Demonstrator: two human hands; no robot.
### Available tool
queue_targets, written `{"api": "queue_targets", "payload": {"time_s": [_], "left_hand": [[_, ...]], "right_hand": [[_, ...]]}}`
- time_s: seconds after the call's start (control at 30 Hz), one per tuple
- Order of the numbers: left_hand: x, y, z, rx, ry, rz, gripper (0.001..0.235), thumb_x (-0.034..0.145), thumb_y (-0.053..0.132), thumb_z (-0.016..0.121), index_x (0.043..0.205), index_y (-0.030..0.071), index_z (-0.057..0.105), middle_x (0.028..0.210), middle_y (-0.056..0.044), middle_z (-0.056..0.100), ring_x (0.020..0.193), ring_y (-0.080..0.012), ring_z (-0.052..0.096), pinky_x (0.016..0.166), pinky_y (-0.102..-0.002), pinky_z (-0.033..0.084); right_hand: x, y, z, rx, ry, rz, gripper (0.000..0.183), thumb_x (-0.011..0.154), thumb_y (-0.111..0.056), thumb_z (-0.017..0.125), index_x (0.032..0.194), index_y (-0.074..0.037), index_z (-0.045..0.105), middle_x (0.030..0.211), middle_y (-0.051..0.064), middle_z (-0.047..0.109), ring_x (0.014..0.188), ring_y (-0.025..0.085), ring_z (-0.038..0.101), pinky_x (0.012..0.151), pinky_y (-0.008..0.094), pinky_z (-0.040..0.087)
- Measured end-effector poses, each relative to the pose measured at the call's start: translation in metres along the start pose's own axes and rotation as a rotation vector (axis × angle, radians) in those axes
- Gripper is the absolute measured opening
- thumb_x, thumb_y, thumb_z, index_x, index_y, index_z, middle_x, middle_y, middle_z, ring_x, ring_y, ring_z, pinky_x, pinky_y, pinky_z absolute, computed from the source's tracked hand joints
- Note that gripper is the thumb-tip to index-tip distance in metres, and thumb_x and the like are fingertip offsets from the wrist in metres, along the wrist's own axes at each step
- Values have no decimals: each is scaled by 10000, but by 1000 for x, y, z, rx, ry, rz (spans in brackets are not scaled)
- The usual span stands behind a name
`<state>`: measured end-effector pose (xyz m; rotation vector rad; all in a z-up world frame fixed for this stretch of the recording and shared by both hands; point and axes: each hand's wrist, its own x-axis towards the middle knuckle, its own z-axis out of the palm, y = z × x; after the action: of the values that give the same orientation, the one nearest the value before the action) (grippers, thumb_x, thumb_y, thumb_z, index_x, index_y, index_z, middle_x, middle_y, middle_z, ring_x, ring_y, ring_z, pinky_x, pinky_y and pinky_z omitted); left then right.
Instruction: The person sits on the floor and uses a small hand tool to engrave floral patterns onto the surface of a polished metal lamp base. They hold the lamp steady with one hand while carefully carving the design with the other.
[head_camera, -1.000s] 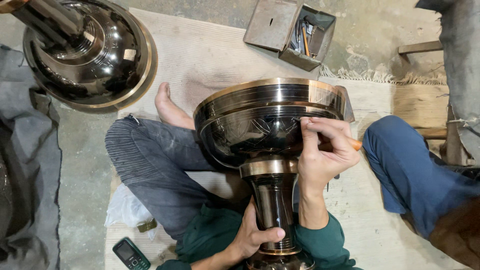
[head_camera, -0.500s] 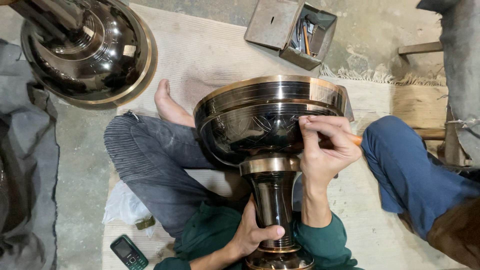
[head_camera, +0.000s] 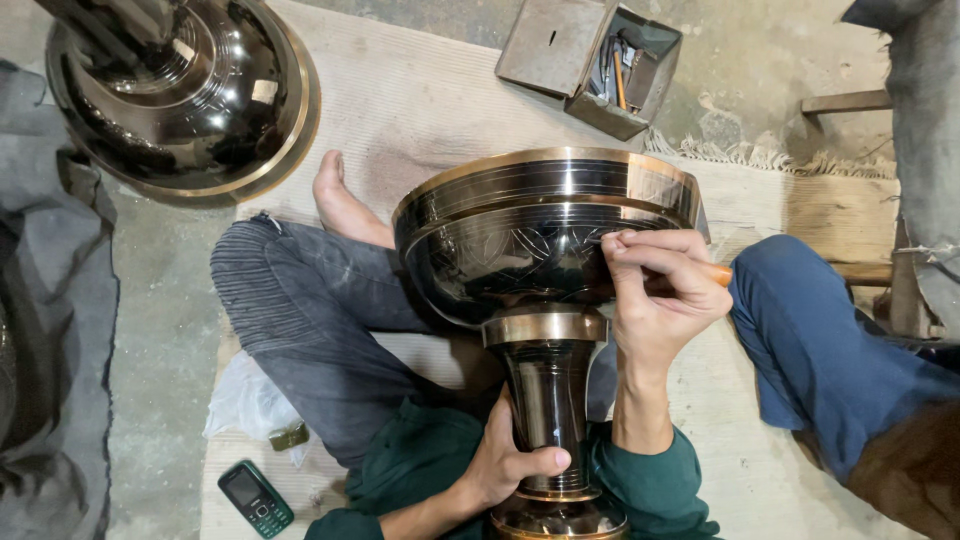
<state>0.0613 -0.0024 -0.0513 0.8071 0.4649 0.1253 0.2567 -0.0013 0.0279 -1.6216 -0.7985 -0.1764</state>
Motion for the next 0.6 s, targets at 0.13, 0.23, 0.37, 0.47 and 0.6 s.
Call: {"api": "queue_targets", "payload": {"time_s": [0.13,0.23,0.37,0.47,0.6], "left_hand": [[1,0,0,-6,-4,12,985,625,447,823,1388,-9,398,1109,-125,564,1028,-222,603,905,-362,538],[2,0,0,-23,-7,-22,1010,608,454,821,1393,-1,378,1102,-131,558,1026,-233,605,894,-376,548],[2,-4,0,-9,-1,-12,1023,610,465,823,1399,-10,378,1110,-142,558,1037,-242,606,903,-380,547],[2,-7,0,-6,2,-5,1026,614,468,824,1403,-12,377,1120,-145,561,1049,-243,608,912,-379,550],[2,-7,-1,-14,-3,-4,1034,607,469,824,1406,-17,383,1122,-152,569,1040,-251,613,903,-383,551]], "right_hand": [[7,1,-8,13,-91,-42,151,893,136,830,900,10,746,974,97,708,838,127,700,773,218,582],[9,2,-8,36,-98,-29,147,889,141,818,898,12,747,968,98,707,837,129,708,778,229,599],[6,2,-5,36,-66,-16,153,886,151,811,886,15,741,968,108,706,833,136,708,773,237,604],[9,2,-10,48,-119,-39,151,887,159,801,892,20,743,966,112,705,833,148,714,784,244,609],[12,2,-13,87,-165,-36,149,892,161,787,893,19,740,972,108,699,850,158,723,824,255,617]]}}
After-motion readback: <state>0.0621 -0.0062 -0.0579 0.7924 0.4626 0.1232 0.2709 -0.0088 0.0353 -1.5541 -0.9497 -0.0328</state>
